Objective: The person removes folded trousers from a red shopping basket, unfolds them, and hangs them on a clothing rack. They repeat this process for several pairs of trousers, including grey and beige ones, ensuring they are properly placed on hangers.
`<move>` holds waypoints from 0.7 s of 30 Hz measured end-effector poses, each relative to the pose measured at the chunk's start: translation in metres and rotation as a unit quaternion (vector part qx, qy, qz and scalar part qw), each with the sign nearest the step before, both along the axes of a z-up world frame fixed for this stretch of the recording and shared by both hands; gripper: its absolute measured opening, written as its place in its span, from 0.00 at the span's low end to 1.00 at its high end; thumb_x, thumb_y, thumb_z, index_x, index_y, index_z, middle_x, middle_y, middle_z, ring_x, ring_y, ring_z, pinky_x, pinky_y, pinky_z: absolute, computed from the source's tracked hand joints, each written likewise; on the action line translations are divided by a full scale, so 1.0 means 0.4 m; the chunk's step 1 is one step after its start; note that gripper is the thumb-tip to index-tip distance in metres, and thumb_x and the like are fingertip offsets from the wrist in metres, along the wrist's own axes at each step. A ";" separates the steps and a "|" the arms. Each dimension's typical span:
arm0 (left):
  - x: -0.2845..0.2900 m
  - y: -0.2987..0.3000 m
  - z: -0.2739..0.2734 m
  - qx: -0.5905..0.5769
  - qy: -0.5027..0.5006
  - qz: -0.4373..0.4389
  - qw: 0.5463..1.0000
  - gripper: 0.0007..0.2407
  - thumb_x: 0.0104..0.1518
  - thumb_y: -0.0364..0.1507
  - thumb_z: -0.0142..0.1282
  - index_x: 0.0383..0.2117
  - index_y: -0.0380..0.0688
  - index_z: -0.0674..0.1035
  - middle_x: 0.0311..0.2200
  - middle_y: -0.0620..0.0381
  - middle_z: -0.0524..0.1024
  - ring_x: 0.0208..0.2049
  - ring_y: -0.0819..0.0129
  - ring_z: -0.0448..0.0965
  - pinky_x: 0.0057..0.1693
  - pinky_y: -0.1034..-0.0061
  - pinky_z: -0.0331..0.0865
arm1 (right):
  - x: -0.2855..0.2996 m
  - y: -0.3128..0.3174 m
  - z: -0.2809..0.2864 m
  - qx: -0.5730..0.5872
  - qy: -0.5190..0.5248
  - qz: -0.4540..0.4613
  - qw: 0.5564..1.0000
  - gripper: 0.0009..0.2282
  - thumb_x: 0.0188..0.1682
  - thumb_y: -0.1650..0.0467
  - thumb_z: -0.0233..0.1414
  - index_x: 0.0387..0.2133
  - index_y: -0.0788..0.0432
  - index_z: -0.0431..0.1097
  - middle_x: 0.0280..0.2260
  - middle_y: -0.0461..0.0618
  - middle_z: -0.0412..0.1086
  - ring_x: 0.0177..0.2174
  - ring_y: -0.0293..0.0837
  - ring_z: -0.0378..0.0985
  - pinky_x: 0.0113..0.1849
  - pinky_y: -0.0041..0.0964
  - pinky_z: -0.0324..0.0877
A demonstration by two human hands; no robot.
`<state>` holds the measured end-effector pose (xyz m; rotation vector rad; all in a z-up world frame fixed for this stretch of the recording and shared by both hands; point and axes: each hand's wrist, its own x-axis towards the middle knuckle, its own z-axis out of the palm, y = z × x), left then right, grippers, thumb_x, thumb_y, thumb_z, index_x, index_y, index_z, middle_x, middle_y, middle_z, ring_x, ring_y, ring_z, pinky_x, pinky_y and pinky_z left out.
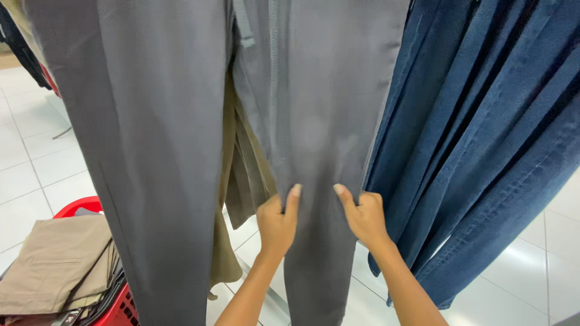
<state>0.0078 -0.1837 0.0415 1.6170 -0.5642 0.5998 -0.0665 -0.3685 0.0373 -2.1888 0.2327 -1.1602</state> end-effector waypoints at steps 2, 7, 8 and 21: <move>0.000 -0.003 -0.025 0.051 -0.019 -0.006 0.999 0.27 0.61 0.40 0.59 0.02 0.48 0.64 0.01 0.59 0.58 0.07 0.72 0.52 0.20 0.80 0.51 | -0.005 0.045 0.026 -0.025 0.022 0.028 0.999 0.31 0.52 0.59 0.54 0.00 0.55 0.50 0.01 0.50 0.52 0.07 0.45 0.51 0.16 0.35 0.52; 0.064 0.080 -0.023 0.022 -0.053 0.064 0.996 0.26 0.62 0.34 0.58 0.05 0.45 0.62 0.02 0.53 0.58 0.08 0.71 0.53 0.22 0.79 0.52 | -0.023 -0.038 0.000 -0.081 0.027 -0.031 0.996 0.28 0.51 0.62 0.55 0.04 0.61 0.53 0.07 0.61 0.58 0.13 0.61 0.65 0.20 0.43 0.58; 0.061 0.080 -0.019 0.027 -0.047 0.044 0.998 0.25 0.63 0.34 0.57 0.05 0.46 0.63 0.02 0.55 0.59 0.08 0.72 0.53 0.21 0.80 0.52 | -0.016 -0.034 -0.011 -0.065 0.015 -0.026 0.997 0.28 0.53 0.62 0.54 0.04 0.58 0.53 0.06 0.56 0.59 0.12 0.57 0.64 0.20 0.40 0.58; -0.016 0.067 -0.158 0.132 -0.025 -0.065 0.989 0.23 0.62 0.37 0.59 0.07 0.51 0.67 0.04 0.64 0.61 0.09 0.78 0.56 0.22 0.84 0.54 | 0.004 0.105 -0.185 -0.062 0.040 -0.035 0.997 0.28 0.51 0.58 0.55 0.03 0.59 0.59 0.07 0.57 0.62 0.12 0.59 0.66 0.21 0.44 0.62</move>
